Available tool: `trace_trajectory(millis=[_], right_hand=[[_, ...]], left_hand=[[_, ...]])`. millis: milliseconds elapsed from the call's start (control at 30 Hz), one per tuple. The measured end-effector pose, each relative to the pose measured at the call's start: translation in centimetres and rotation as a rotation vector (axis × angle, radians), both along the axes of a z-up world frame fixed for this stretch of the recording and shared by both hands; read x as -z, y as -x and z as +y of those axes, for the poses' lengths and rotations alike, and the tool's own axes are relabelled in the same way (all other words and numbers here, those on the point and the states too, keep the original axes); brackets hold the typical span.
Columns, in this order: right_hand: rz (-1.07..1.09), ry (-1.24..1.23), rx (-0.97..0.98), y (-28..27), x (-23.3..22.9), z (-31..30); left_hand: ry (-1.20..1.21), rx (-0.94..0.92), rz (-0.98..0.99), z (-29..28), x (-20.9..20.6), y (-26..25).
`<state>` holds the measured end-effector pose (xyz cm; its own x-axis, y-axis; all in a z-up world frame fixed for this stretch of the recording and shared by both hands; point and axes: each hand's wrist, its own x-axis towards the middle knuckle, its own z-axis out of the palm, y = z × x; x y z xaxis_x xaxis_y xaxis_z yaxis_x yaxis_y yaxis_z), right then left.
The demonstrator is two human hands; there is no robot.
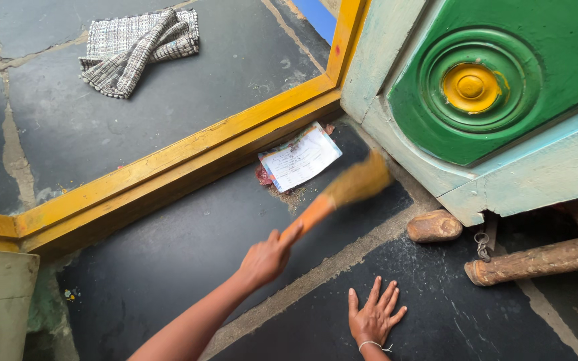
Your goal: The person sweeps debris across a stone floor toward a doorway using a hand broom, moving a small rug and clearing dust from the corners.
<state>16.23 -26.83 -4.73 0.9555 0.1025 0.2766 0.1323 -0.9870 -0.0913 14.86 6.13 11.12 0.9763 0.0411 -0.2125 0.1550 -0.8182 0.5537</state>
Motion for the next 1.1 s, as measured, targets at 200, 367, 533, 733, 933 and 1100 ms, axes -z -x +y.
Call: trace_trajectory(millis=[200, 367, 533, 733, 933, 1100], right_hand=[[0.258, 0.293, 0.125, 0.3, -0.9, 0.4], [0.041, 0.012, 0.021, 0.2, -0.2, 0.1], [0.055, -0.006, 0.021, 0.3, 0.0, 0.0], [0.069, 0.003, 0.028, 0.1, 0.0, 0.0], [0.087, 0.043, 0.03, -0.1, -0.2, 0.1], [0.095, 0.041, 0.022, 0.2, -0.1, 0.0]], left_hand=[[-0.165, 0.364, 0.2, 3.3, 3.3, 13.6], [-0.225, 0.082, 0.199, 8.2, 5.4, 16.0], [-0.214, -0.032, 0.082, 8.3, 5.8, 16.9], [-0.277, 0.295, 0.12, 9.6, 8.7, 21.8], [-0.368, -0.021, 0.067, 15.0, 10.0, 20.2], [-0.307, 0.274, 0.087, 12.2, 10.1, 19.9]])
